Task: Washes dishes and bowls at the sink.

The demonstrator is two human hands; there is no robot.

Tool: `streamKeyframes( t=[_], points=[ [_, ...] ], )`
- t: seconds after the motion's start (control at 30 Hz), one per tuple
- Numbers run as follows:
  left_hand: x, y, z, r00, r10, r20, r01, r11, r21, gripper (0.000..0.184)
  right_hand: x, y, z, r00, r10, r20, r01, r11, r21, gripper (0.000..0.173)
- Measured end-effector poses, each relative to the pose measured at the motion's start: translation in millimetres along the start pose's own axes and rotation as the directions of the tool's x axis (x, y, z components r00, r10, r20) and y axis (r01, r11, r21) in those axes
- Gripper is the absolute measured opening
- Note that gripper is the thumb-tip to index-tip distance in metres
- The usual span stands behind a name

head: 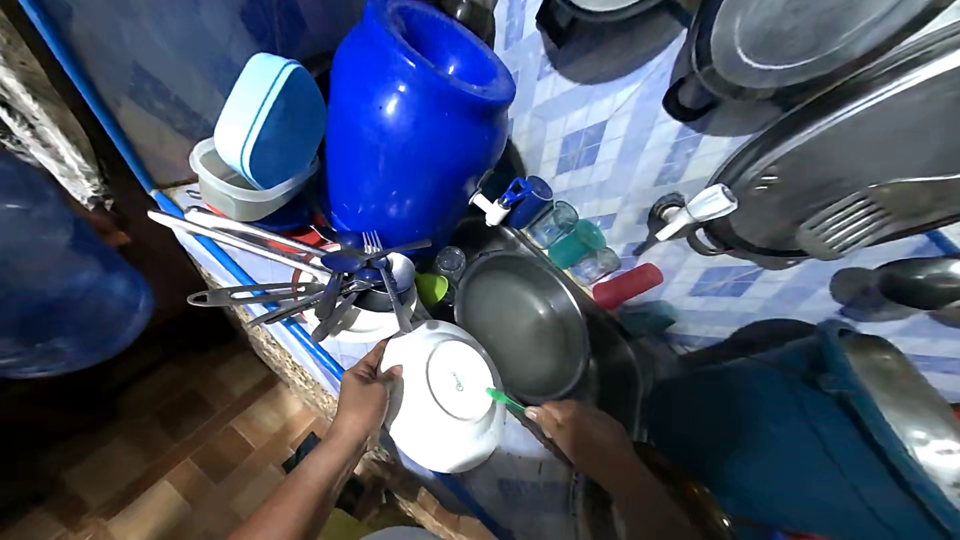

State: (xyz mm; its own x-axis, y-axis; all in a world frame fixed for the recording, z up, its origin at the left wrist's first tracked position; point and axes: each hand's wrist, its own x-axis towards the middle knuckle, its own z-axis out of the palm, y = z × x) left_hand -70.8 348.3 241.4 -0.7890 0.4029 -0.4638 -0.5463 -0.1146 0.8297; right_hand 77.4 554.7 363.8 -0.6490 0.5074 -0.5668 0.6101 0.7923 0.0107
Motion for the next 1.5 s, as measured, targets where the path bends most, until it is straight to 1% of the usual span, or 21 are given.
streamKeyframes(
  t=[0.07, 0.13, 0.2, 0.27, 0.37, 0.43, 0.5, 0.57, 0.6, 0.63, 0.7, 0.8, 0.83, 0.9, 0.93, 1.0, 1.1, 1.2, 1.37, 1.43, 1.5],
  points=[
    [0.3, 0.9, 0.2, 1.000, 0.006, -0.001, -0.006, 1.000, -0.016, 0.047, -5.2, -4.7, 2.4, 1.000, -0.024, 0.000, 0.024, 1.000, 0.001, 0.052],
    [0.6, 2.5, 1.6, 1.000, 0.001, -0.001, -0.001, 0.999, -0.033, 0.046, -11.3, -3.0, 15.1, 0.990, -0.143, 0.003, 0.142, 0.984, 0.109, 0.050],
    [0.5, 2.4, 2.3, 1.000, 0.004, -0.003, -0.004, 0.999, -0.033, 0.046, -9.7, 0.4, 19.4, 0.986, -0.165, 0.007, 0.162, 0.978, 0.131, 0.051],
    [-0.3, 2.2, 2.0, 1.000, 0.004, -0.006, -0.004, 1.000, -0.019, 0.045, -3.1, 3.5, 8.2, 0.996, -0.084, 0.004, 0.084, 0.994, 0.063, 0.052],
    [-0.6, 4.2, 2.0, 1.000, 0.003, -0.009, -0.003, 1.000, -0.005, 0.045, 11.6, -1.4, -6.5, 0.992, 0.016, -0.127, -0.022, 0.999, -0.044, 0.050],
    [-1.1, 4.5, 3.8, 1.000, -0.002, -0.009, 0.002, 1.000, -0.010, 0.044, 20.3, -9.8, -10.0, 0.989, 0.089, -0.115, -0.097, 0.993, -0.071, 0.051],
    [-0.4, 3.2, 3.5, 1.000, -0.004, -0.006, 0.004, 1.000, -0.025, 0.045, 13.4, -16.2, -6.1, 0.988, 0.108, -0.108, -0.118, 0.989, -0.086, 0.052],
    [-0.6, 2.8, 1.9, 1.000, -0.002, -0.007, 0.002, 1.000, -0.030, 0.045, -10.2, -21.1, 2.2, 0.987, 0.080, -0.143, -0.101, 0.983, -0.151, 0.052],
    [-0.3, 2.8, 1.6, 1.000, 0.000, -0.010, 0.000, 1.000, -0.026, 0.045, -21.7, -25.0, 2.0, 0.989, 0.073, -0.126, -0.097, 0.976, -0.195, 0.052],
    [-0.5, 2.5, 1.5, 1.000, 0.003, -0.012, -0.003, 1.000, -0.017, 0.045, -29.2, -26.5, 3.4, 0.988, 0.037, -0.153, -0.071, 0.971, -0.228, 0.051],
    [-1.2, 2.3, 0.9, 1.000, 0.013, 0.000, -0.013, 1.000, 0.012, 0.045, -28.5, -24.0, 9.0, 0.943, -0.090, -0.322, 0.006, 0.967, -0.254, 0.043],
    [-0.4, 3.3, 1.4, 1.000, 0.010, 0.004, -0.010, 1.000, 0.013, 0.045, -12.2, -27.4, 8.9, 0.890, -0.121, -0.440, 0.007, 0.968, -0.253, 0.037],
    [0.0, 3.1, 0.7, 1.000, 0.008, 0.002, -0.008, 1.000, 0.007, 0.045, -12.1, -28.0, 12.1, 0.903, -0.101, -0.419, 0.004, 0.974, -0.226, 0.038],
    [0.3, 2.4, -0.4, 1.000, 0.004, 0.009, -0.004, 1.000, -0.003, 0.045, -26.4, -30.2, 16.0, 0.963, -0.027, -0.270, -0.018, 0.986, -0.164, 0.042],
    [1.1, 3.6, 0.0, 1.000, 0.008, 0.012, -0.008, 1.000, -0.004, 0.045, -33.9, -30.6, 14.3, 0.979, -0.020, -0.200, -0.009, 0.989, -0.144, 0.045],
    [0.2, 4.9, 0.2, 1.000, 0.002, 0.006, -0.002, 1.000, 0.007, 0.046, -34.7, -26.9, 12.1, 0.988, -0.030, -0.153, 0.011, 0.993, -0.122, 0.047],
    [-2.0, 7.5, 0.8, 1.000, -0.020, 0.008, 0.020, 0.999, 0.036, 0.046, -3.7, -16.5, -2.5, 0.995, 0.032, -0.098, -0.040, 0.996, -0.081, 0.049],
    [2.3, 5.4, -1.1, 1.000, 0.005, 0.013, -0.006, 0.999, 0.037, 0.045, 26.2, -25.5, -13.1, 0.996, 0.075, -0.039, -0.077, 0.996, -0.052, 0.051],
    [3.3, 8.3, -2.0, 1.000, 0.000, 0.026, -0.002, 0.998, 0.059, 0.044, 45.2, -66.7, -2.1, 0.990, -0.001, -0.141, 0.018, 0.992, 0.122, 0.045],
    [1.5, 9.7, -1.9, 1.000, -0.005, -0.001, 0.005, 0.998, 0.055, 0.042, 34.7, -84.0, -0.8, 0.995, -0.046, -0.092, 0.056, 0.992, 0.111, 0.043],
    [2.0, 8.0, -2.2, 1.000, 0.002, 0.005, -0.002, 0.999, 0.034, 0.041, 18.4, -77.0, 6.2, 0.993, -0.122, 0.002, 0.121, 0.986, 0.112, 0.048]
  ],
)
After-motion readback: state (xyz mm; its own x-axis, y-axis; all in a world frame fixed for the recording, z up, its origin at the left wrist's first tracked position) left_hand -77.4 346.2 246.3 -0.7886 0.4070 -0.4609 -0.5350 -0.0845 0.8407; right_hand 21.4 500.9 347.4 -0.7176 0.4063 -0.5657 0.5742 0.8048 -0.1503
